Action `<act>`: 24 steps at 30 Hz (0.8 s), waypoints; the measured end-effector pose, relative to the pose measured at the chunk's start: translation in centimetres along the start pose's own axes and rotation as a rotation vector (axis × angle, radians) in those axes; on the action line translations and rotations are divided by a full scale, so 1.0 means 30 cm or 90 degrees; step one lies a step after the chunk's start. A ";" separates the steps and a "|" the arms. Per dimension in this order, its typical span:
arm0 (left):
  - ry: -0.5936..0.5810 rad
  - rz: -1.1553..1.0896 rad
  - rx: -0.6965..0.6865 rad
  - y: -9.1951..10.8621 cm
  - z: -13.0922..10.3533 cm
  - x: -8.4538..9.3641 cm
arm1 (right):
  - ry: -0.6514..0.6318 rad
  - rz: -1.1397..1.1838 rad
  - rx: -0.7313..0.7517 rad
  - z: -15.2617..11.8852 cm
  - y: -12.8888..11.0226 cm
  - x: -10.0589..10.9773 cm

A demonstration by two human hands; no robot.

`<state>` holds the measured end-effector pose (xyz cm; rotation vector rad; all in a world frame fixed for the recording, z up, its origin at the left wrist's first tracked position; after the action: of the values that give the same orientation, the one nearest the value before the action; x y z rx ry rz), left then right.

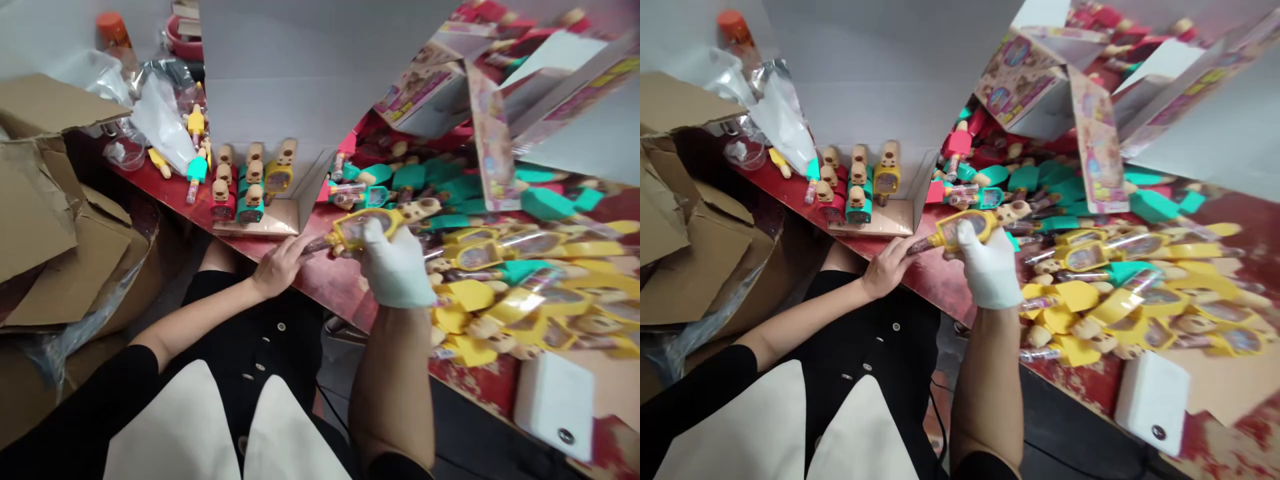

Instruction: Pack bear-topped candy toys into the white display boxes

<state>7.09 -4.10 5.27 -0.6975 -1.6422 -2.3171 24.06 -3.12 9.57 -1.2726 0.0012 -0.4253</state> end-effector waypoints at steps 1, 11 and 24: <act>0.027 0.069 -0.025 -0.024 -0.011 0.028 | 0.021 0.001 0.005 0.007 -0.012 0.000; -0.010 0.390 -0.084 -0.173 -0.061 0.043 | -0.101 -0.140 0.149 0.195 -0.055 -0.285; -0.018 0.386 -0.108 -0.157 -0.051 0.069 | -0.252 -0.285 0.178 0.212 -0.025 -0.443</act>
<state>2.87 -3.67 2.00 -1.0867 -1.0457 -2.0066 13.06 6.68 9.13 -1.0562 -0.6669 -0.5269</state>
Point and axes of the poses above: each hand's wrist, its own z-axis towards the middle knuckle, its own x-axis out of the back of the hand, y = z × x, the point moved 10 cm from there along z, towards the middle knuckle, and after that the axes turned 11 degrees about x, right-handed, at the moved point
